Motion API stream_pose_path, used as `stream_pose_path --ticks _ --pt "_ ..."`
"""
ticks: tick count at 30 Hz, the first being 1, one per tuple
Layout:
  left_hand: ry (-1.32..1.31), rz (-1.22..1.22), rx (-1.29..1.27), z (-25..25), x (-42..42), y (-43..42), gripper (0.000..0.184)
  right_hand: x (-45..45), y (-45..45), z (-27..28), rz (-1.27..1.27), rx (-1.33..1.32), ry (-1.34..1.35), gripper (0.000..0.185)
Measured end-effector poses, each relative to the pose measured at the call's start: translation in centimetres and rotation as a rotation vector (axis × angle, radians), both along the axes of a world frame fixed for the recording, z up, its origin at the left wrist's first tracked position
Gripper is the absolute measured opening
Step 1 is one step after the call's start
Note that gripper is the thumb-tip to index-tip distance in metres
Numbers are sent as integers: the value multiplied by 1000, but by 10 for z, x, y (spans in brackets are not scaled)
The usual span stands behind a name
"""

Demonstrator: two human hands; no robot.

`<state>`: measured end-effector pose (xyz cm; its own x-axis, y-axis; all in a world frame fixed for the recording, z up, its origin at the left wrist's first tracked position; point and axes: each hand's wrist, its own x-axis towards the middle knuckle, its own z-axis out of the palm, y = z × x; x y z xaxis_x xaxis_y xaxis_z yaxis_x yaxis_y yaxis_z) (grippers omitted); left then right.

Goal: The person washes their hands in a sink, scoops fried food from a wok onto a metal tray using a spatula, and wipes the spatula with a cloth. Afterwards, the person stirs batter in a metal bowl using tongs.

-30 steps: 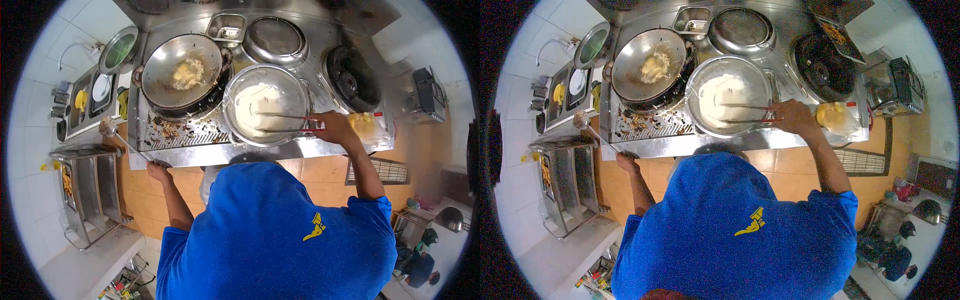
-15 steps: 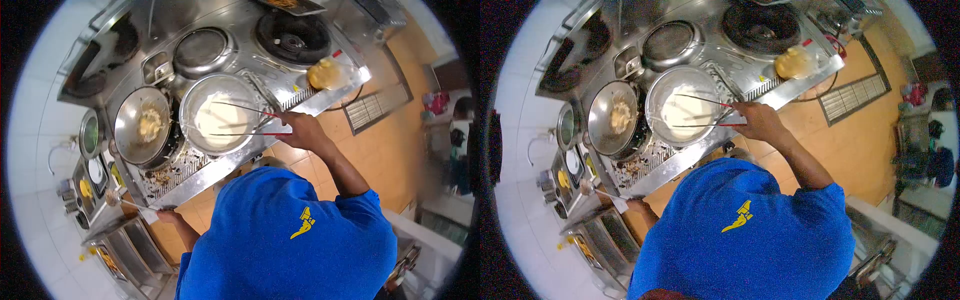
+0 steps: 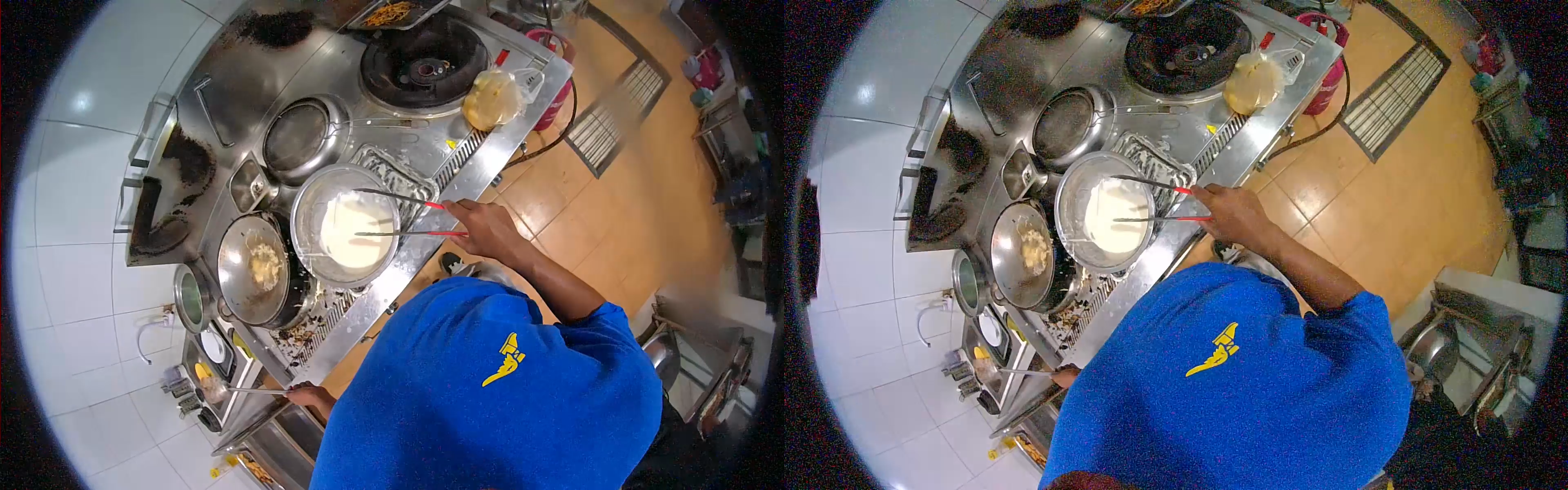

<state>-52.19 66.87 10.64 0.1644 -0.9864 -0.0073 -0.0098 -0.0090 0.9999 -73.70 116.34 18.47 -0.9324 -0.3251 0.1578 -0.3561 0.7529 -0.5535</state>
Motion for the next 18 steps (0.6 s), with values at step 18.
stream_pose_path --ticks 18 --pt "-360 -398 -512 81 -32 21 33 -10 91 -30 -286 -255 -136 55"
